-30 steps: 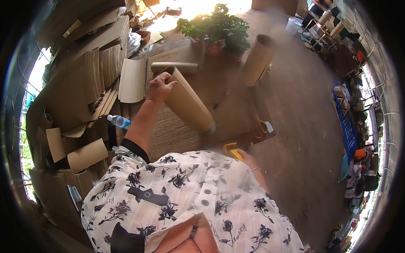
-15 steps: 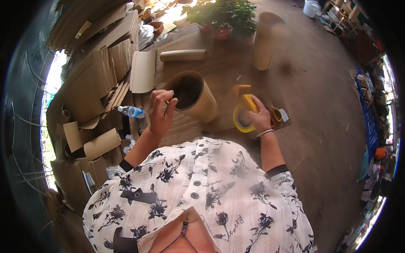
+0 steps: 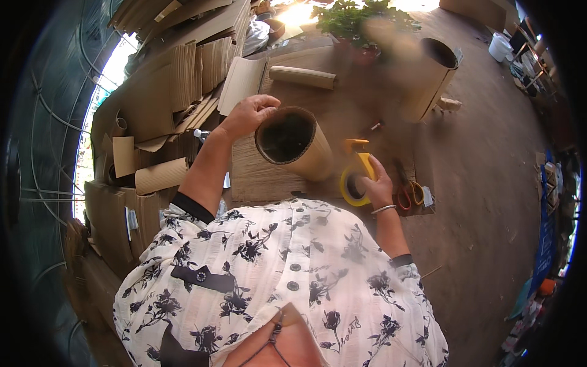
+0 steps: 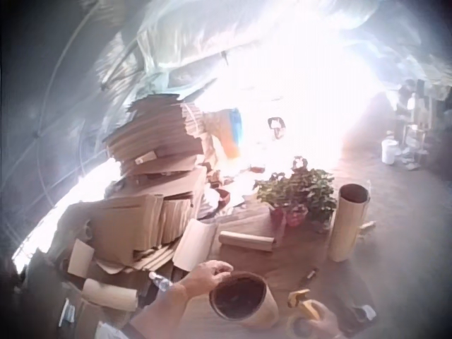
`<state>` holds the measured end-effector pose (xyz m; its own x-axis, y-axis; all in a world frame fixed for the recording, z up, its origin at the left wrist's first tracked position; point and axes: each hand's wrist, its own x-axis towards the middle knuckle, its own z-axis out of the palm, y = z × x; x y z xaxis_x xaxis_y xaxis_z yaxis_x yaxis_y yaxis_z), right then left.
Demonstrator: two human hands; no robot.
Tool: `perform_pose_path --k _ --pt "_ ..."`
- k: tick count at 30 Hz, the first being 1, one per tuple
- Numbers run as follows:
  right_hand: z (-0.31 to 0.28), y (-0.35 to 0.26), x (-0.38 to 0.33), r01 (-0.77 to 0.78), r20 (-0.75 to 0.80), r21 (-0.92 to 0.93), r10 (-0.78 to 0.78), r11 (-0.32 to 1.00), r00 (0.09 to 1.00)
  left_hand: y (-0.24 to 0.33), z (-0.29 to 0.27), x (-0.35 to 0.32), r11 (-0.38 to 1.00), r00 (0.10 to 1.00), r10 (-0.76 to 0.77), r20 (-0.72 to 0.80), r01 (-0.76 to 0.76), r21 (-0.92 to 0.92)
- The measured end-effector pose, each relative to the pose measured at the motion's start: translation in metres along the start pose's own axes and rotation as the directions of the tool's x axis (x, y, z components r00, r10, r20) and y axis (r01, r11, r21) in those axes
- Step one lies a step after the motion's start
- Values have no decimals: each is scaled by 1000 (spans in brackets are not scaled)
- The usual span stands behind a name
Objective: The person rolls flat cardboard sheets into cylindrical tubes and secures the ends with tape. They repeatedly wrap tape around the tube ends, adjust the cardboard, and place finished tubes aside on a work surface.
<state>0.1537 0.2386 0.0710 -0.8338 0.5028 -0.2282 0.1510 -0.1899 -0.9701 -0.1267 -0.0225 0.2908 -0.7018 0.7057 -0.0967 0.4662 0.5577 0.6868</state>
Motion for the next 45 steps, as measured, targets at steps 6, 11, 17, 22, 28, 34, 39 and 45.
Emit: perform_pose_path --k 6,11,17,22,28,34,39,45 --pt "-21 57 11 -248 -177 -342 197 906 964 -11 14 -37 965 993 -105 52 114 -235" --pt "-47 117 27 -321 -183 -311 275 894 944 -12 17 -35 961 995 -100 18 92 262" --pt "-58 128 30 -371 -151 -315 339 874 928 49 31 -16 569 941 -338 -12 214 794" --pt "-56 131 27 -382 -142 -257 357 887 923 49 26 -17 631 940 -340 -30 252 734" --pt "-74 140 29 -390 -79 -217 382 895 921 35 1 -41 940 965 -213 -151 245 238" --pt "-92 172 36 -381 3 -188 388 905 921 38 19 -55 971 953 26 -301 48 236" --pt "-103 191 47 -359 23 -222 373 907 928 46 24 -12 887 931 262 -254 -129 443" --pt "-95 179 35 -359 -38 -408 377 840 926 49 34 6 851 991 79 -109 -10 525"
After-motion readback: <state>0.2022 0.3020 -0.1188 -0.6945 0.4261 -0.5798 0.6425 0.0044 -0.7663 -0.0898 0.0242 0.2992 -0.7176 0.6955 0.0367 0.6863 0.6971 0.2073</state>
